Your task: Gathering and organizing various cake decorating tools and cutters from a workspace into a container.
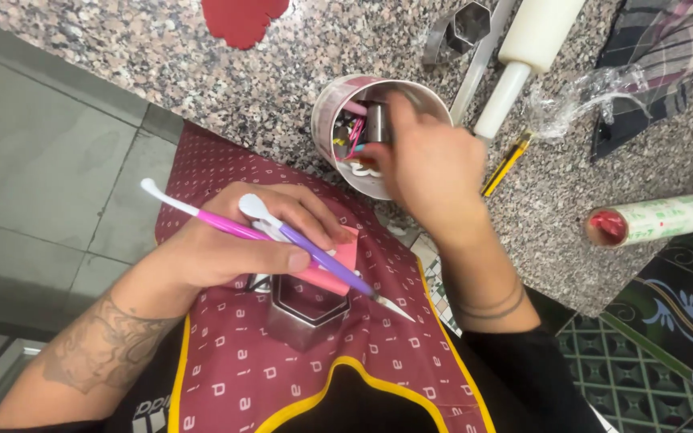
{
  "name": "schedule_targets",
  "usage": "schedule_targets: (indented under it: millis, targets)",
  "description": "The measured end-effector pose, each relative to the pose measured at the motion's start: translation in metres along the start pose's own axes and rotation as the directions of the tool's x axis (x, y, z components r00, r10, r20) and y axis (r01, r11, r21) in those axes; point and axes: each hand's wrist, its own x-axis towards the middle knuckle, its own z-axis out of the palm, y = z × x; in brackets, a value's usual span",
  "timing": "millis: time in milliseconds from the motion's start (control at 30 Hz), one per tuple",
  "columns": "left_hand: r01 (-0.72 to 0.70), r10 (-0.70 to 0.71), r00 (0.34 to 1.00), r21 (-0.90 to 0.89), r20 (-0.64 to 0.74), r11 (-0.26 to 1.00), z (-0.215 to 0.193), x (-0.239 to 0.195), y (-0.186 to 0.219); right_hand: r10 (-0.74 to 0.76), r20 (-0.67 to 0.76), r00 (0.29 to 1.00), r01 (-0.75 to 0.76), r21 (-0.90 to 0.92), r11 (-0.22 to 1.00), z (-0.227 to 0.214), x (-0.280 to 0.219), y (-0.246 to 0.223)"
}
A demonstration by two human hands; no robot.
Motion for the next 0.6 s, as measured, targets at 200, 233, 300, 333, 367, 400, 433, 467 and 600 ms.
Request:
schedule_targets:
  millis: [200, 233, 300, 333, 367, 400, 433, 467, 600]
  targets:
    - [0.028, -0.030, 0.999, 0.048, 0.041, 0.998, -0.003, 0.007, 0.002, 0.013, 0.064, 0.998, -0.004, -0.132, 0.991, 0.041, 0.010, 0.007]
    - [0.027, -0.028, 0.999, 0.026, 0.041, 0.999, -0.005, 0.008, 0.001, -0.048, 0.010, 0.999, 0.048, -0.023, 0.999, 0.030, 0.004, 0.010]
    - [0.022, -0.021, 0.999, -0.002, 0.036, 1.000, -0.007, 0.009, 0.001, -0.110, -0.044, 0.993, 0.113, 0.081, 0.990, 0.009, -0.007, 0.013]
    - [0.014, -0.014, 0.999, -0.005, 0.040, 1.000, -0.008, 0.011, 0.001, -0.129, -0.062, 0.990, 0.138, 0.178, 0.974, -0.002, -0.013, 0.014]
    - [0.005, -0.005, 0.999, -0.005, 0.045, 1.000, -0.009, 0.013, 0.002, -0.146, -0.083, 0.986, 0.163, 0.272, 0.948, -0.013, -0.018, 0.016]
    - [-0.001, 0.001, 0.999, -0.008, 0.039, 1.000, -0.010, 0.015, 0.002, -0.154, -0.080, 0.985, 0.170, 0.269, 0.948, -0.017, -0.022, 0.016]
    - [-0.006, 0.006, 0.999, 0.000, 0.048, 1.000, -0.011, 0.016, 0.002, -0.072, -0.093, 0.993, 0.098, 0.315, 0.944, -0.022, -0.027, 0.016]
    - [-0.012, 0.012, 0.998, 0.007, 0.057, 1.000, -0.011, 0.017, 0.001, 0.012, -0.102, 0.995, 0.026, 0.360, 0.932, -0.026, -0.033, 0.016]
    - [-0.007, 0.006, 0.998, 0.001, 0.058, 1.000, -0.015, 0.020, 0.002, 0.063, -0.148, 0.987, -0.004, 0.365, 0.931, -0.024, -0.046, 0.026]
